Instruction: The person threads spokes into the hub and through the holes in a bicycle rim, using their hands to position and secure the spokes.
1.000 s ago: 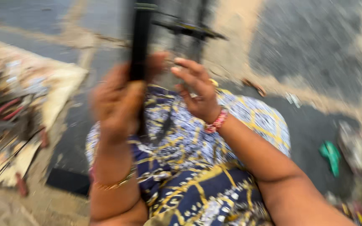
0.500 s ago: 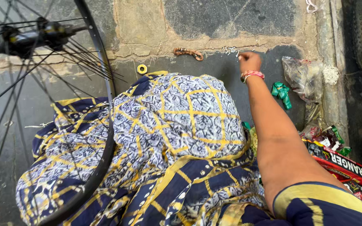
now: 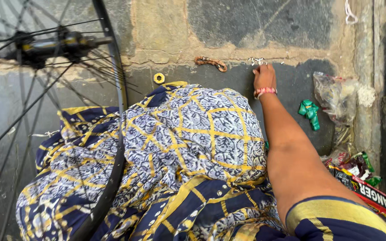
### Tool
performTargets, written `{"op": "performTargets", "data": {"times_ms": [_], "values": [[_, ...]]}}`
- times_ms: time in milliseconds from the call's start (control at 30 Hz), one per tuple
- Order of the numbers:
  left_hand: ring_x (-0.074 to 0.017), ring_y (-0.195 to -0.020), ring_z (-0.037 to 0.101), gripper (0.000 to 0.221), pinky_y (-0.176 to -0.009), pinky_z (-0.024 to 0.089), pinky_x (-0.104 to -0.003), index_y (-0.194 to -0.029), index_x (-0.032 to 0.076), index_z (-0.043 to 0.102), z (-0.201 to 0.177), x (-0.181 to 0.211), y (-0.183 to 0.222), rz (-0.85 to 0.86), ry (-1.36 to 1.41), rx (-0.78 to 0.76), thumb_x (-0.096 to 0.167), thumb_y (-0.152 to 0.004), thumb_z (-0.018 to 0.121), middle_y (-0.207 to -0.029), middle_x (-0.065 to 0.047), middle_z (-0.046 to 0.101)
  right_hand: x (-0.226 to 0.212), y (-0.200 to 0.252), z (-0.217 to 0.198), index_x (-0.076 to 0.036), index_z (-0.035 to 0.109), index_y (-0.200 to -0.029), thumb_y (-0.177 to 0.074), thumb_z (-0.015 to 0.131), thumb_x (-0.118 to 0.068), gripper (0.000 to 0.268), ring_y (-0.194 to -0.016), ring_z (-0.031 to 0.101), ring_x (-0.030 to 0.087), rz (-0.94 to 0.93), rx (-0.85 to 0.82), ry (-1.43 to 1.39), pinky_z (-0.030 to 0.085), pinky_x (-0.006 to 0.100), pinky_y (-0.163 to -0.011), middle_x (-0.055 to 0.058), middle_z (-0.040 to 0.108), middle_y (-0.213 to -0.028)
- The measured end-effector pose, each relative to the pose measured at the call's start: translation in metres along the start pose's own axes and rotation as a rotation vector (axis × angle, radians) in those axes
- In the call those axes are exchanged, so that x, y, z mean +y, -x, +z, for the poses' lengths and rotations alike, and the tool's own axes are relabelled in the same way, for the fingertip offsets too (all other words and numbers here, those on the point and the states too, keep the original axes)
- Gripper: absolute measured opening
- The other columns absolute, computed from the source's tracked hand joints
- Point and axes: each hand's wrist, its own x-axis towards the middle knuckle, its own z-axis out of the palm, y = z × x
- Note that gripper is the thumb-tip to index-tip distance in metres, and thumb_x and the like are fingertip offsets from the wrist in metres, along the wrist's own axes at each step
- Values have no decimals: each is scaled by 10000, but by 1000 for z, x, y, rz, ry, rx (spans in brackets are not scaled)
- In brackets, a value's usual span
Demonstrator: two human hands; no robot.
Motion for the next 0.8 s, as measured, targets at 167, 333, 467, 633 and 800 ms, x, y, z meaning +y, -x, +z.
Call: {"op": "performTargets", "data": {"times_ms": [167, 333, 467, 633, 800], "values": [[-312, -1183, 707, 398, -1067, 585, -419, -1380, -138, 547, -15, 13, 6, 22, 129, -46, 24, -1020, 497, -1342, -279, 669, -47, 1, -32, 10, 684, -997, -964, 728, -95, 119, -837, 706, 299, 91, 67, -265, 549, 409, -765, 162, 728, -908], [-312, -1156, 722, 401, -1044, 602, -417, -1361, -153, 562, -15, 14, -7, 44, 301, -201, 19, -1005, 499, -1332, -289, 677, -165, -8, -131, -10, 716, -1098, -961, 713, -10, 137, -888, 710, 147, -107, -134, -547, 563, 277, -801, 100, 739, -974], [-221, -1211, 686, 419, -1113, 543, -331, -1442, -152, 530, -14, 7, -21, 190, 383, -428, 11, -1059, 476, -1350, -218, 672, -327, 16, -272, -20, 760, -1112, -972, 690, 63, 177, -1004, 698, 147, -608, -234, -596, 574, 257, -868, 118, 720, -1151], [-121, -1069, 653, 422, -967, 527, -239, -1485, -128, 523, -8, -3, -28, 244, 465, -495, -8, -1081, 489, -1292, -163, 691, -489, 69, -393, -72, 773, -1025, -872, 718, 59, 209, -897, 721, 115, -1059, -315, -491, 592, 234, -738, 88, 730, -1096], [-46, -976, 587, 380, -855, 485, -191, -1446, -95, 545, 3, -18, -30, 199, 522, -531, 2, -1079, 533, -1148, -54, 670, -585, 91, -419, -68, 704, -1092, -900, 760, -92, 202, -783, 665, 287, -1500, -242, -117, 546, 395, -699, 98, 672, -831]]}}
